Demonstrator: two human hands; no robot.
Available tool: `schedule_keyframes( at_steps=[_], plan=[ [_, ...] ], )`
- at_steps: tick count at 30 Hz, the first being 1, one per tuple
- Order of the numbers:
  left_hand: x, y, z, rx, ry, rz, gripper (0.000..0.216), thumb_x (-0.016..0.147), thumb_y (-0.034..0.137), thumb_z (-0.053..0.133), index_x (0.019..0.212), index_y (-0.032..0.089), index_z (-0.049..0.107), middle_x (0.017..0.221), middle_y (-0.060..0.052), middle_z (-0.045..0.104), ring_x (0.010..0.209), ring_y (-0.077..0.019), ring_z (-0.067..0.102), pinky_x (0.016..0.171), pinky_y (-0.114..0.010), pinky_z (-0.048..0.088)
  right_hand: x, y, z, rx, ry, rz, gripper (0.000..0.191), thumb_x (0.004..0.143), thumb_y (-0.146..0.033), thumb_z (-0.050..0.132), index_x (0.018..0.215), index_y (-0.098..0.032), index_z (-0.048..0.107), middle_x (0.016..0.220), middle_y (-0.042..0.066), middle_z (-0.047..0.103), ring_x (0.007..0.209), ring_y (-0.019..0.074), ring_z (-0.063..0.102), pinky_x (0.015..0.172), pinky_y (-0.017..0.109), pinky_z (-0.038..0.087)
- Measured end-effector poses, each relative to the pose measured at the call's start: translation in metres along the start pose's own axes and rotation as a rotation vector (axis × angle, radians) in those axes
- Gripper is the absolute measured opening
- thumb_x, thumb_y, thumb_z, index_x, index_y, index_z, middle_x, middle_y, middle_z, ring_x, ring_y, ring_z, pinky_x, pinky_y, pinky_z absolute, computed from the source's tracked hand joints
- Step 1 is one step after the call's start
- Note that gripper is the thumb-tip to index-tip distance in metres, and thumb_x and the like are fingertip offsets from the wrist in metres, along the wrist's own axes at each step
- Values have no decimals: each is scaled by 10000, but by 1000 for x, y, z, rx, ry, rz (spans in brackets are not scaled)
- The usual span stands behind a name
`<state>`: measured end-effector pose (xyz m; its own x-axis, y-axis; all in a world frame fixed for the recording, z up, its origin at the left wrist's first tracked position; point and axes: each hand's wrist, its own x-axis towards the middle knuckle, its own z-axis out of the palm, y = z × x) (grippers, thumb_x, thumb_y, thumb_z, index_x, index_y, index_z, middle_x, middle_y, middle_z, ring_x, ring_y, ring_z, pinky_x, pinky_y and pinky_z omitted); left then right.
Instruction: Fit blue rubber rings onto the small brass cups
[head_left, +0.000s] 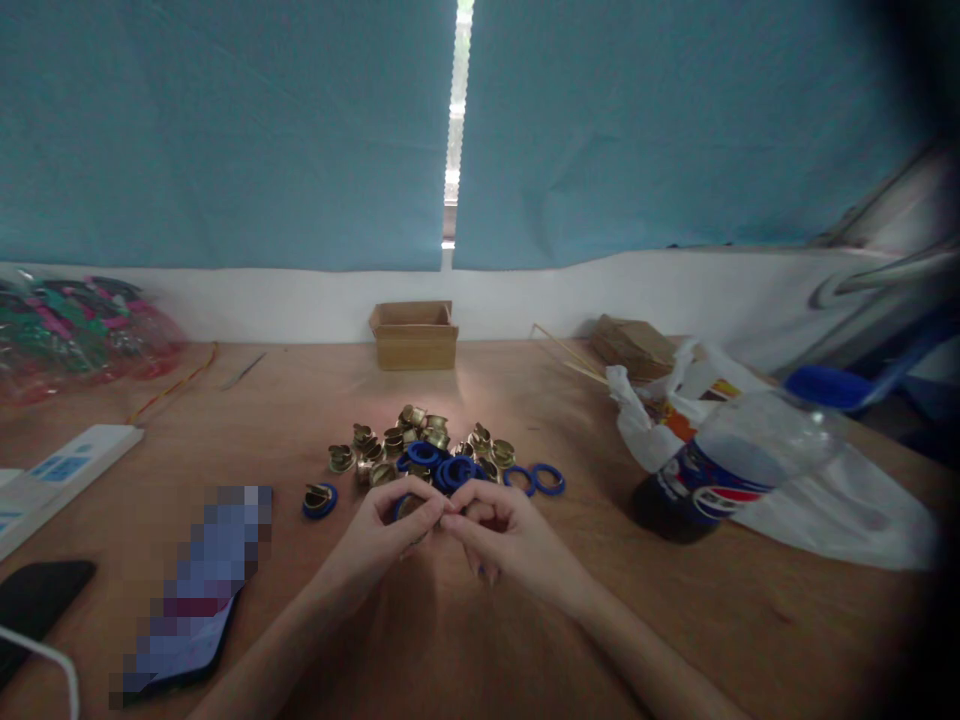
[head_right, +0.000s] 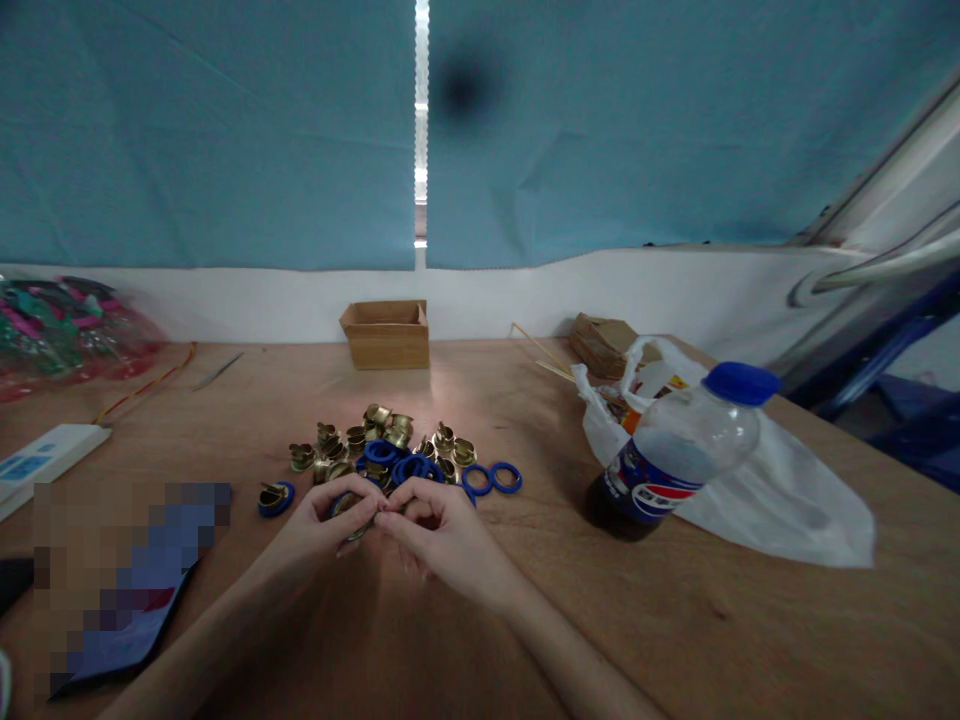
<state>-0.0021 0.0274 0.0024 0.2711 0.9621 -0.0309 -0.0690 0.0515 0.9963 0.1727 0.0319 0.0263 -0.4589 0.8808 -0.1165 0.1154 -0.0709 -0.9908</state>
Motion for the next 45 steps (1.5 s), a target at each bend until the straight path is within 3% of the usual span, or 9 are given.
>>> schedule_keyframes(
  at_steps=[4, 9, 12, 15, 19, 23, 30, 38, 45],
  plan=[
    [-1, -1, 0, -38, 36, 10, 259, 794, 428, 663, 784, 169, 671, 732, 6, 552, 534, -64, 361, 455, -189, 263, 1, 3, 5, 61, -13, -54, 260, 789, -409, 683, 844, -158, 643, 468, -69, 535, 381, 62, 479, 379, 159, 369],
    [-3, 2, 5, -57, 37, -51, 272, 801, 449, 649, 791, 177, 650, 683, 29, 512, 517, -61, 339, 447, -189, 243, 2, 7, 7, 167, -142, -42, 356, 833, -478, 615, 736, -135, 628, 559, -10, 628, 415, 69, 564, 418, 166, 435],
    [0, 2, 5, -145, 36, -81, 321, 834, 483, 597, 950, 189, 654, 712, 17, 526, 526, -64, 388, 446, -186, 275, 3, 6, 2, 222, -134, -28, 372, 842, -496, 599, 759, -134, 621, 635, 19, 673, 483, 81, 621, 455, 164, 471],
    [5, -2, 4, -370, -46, -84, 495, 812, 567, 573, 1141, 200, 624, 841, -39, 585, 625, -114, 501, 472, -205, 348, 4, 5, -4, 282, -84, -67, 375, 861, -503, 574, 802, -137, 629, 636, 20, 673, 522, 93, 637, 474, 172, 498],
    [5, -1, 2, -487, -82, -48, 499, 813, 500, 618, 1233, 231, 590, 1014, -72, 624, 761, -151, 562, 583, -236, 419, 5, 6, -10, 409, -96, -76, 354, 876, -479, 571, 846, -134, 644, 748, 45, 691, 553, 95, 646, 495, 191, 529],
    [-3, 6, 3, -436, -71, -3, 506, 884, 399, 573, 1362, 310, 437, 1123, -62, 639, 982, -192, 584, 851, -323, 433, 4, 6, -13, 505, -120, -29, 325, 856, -448, 617, 881, -128, 669, 825, 70, 711, 613, 103, 669, 531, 188, 536],
    [-2, 2, -1, -275, -52, 70, 337, 832, 414, 638, 1112, 228, 625, 1142, -90, 654, 1046, -230, 584, 869, -339, 437, 2, 4, -14, 575, -147, 50, 282, 781, -388, 721, 819, -108, 713, 705, 51, 710, 623, 99, 675, 570, 171, 508],
    [-2, 2, -1, -228, 11, 110, 331, 735, 377, 741, 1021, 235, 658, 975, -35, 656, 842, -161, 591, 748, -274, 441, 5, 10, -13, 661, -148, 87, 242, 738, -332, 773, 772, -98, 719, 662, 39, 695, 563, 80, 649, 531, 159, 496],
    [0, -2, 0, -189, -22, 111, 371, 671, 383, 779, 973, 192, 680, 906, -45, 632, 820, -173, 570, 719, -283, 442, 7, 14, -14, 663, -123, 164, 204, 727, -293, 785, 775, -108, 712, 577, -11, 644, 454, 46, 593, 435, 121, 456]
  ],
)
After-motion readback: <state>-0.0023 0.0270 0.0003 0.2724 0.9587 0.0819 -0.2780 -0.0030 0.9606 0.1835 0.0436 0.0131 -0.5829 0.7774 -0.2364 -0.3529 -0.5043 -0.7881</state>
